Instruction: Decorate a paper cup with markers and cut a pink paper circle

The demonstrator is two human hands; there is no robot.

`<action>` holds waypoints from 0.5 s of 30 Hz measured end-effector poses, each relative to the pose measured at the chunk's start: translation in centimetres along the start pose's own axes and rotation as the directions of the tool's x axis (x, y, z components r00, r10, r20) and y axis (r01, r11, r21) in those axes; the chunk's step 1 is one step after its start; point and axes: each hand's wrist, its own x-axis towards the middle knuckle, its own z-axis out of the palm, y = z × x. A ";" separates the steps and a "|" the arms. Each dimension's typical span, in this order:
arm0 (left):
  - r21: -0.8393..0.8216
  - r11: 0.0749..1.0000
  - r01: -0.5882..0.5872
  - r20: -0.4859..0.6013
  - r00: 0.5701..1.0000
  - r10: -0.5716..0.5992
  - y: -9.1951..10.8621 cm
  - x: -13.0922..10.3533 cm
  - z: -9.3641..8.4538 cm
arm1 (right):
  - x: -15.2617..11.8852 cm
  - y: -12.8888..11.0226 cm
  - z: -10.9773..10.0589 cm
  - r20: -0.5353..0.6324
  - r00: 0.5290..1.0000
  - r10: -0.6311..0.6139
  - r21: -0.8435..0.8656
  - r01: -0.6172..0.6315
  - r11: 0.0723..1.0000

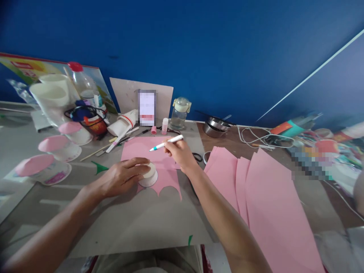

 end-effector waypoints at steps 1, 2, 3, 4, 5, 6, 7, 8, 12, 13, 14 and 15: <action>0.009 1.000 -0.010 -0.002 1.000 0.010 0.0 0.0 0.0 | 1.1 0.4 0.7 0.033 0.999 0.015 -0.050 -0.013 0.999; 0.016 1.000 -0.020 -0.008 1.000 0.020 0.0 0.0 0.0 | 2.0 0.7 1.4 0.056 0.998 0.031 -0.097 -0.026 0.995; 0.021 0.999 -0.026 -0.014 1.000 0.026 0.0 -0.1 0.0 | 2.7 0.9 2.1 0.081 0.996 0.035 -0.144 -0.023 0.989; 0.027 0.999 -0.031 -0.019 0.999 0.031 0.0 -0.1 0.0 | 3.3 1.0 2.7 0.130 0.990 0.048 -0.189 -0.023 0.982; 0.032 0.999 -0.031 -0.023 0.999 0.032 0.0 -0.1 0.1 | 3.8 1.0 3.3 0.183 0.981 0.063 -0.228 -0.020 0.974; 0.037 0.999 -0.027 -0.025 0.999 0.028 0.0 -0.2 0.1 | 4.1 1.0 3.9 0.243 0.968 0.066 -0.255 -0.002 0.967; 0.042 0.999 -0.020 -0.025 0.999 0.021 0.0 -0.2 0.1 | 4.4 0.9 4.4 0.321 0.946 0.056 -0.277 0.037 0.960; 0.044 0.999 -0.014 -0.024 1.000 0.015 -0.1 -0.2 0.1 | 4.6 0.8 4.9 0.375 0.925 0.056 -0.308 0.068 0.949; 0.028 1.000 0.001 -0.023 1.000 -0.001 -0.3 -0.4 0.2 | 5.2 0.6 6.4 0.497 0.857 0.137 -0.388 0.078 0.918; 0.023 1.000 -0.001 -0.022 1.000 0.001 -0.3 -0.4 0.2 | 5.3 0.5 6.6 0.523 0.837 0.159 -0.416 0.088 0.905; 0.019 1.000 -0.004 -0.021 1.000 0.005 -0.4 -0.4 0.2 | 5.5 0.5 6.8 0.545 0.818 0.184 -0.453 0.103 0.886; 0.017 1.000 -0.007 -0.019 1.000 0.007 -0.4 -0.4 0.2 | 5.7 0.4 7.0 0.564 0.799 0.207 -0.491 0.123 0.862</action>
